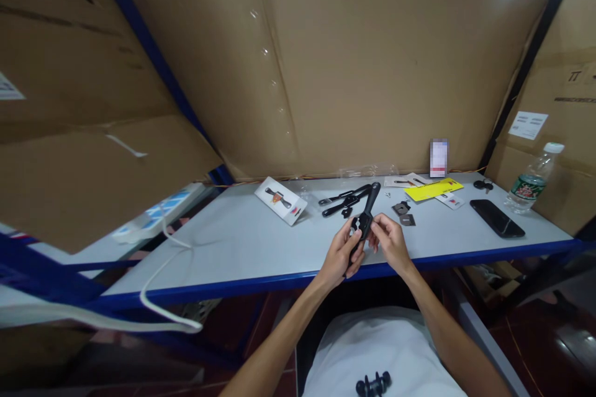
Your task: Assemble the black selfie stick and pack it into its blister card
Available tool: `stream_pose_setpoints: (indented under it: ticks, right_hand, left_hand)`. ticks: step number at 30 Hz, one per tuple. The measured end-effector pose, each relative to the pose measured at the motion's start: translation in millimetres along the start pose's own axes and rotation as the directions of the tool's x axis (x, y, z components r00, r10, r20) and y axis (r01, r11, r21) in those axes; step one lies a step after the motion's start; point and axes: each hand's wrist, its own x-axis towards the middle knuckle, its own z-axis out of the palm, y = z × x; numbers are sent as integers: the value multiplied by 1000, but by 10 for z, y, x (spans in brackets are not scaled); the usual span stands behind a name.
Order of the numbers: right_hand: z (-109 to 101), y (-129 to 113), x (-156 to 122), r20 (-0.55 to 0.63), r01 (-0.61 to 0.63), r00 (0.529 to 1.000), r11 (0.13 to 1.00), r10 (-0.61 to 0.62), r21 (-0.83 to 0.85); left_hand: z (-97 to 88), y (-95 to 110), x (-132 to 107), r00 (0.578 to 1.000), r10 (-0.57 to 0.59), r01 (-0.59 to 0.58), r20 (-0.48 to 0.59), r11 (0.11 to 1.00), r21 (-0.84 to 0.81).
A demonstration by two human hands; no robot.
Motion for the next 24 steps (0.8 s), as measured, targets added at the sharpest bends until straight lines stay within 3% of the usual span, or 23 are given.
stream_pose_setpoints:
  ticks: [8, 24]
  right_hand:
    - [9, -38, 37, -78, -61, 995, 997, 64, 48]
    - [-13, 5, 7, -53, 17, 998, 996, -22, -82]
  left_hand:
    - [-20, -3, 1, 999, -29, 28, 23, 999, 34]
    - [-27, -13, -18, 994, -88, 80, 63, 989, 123]
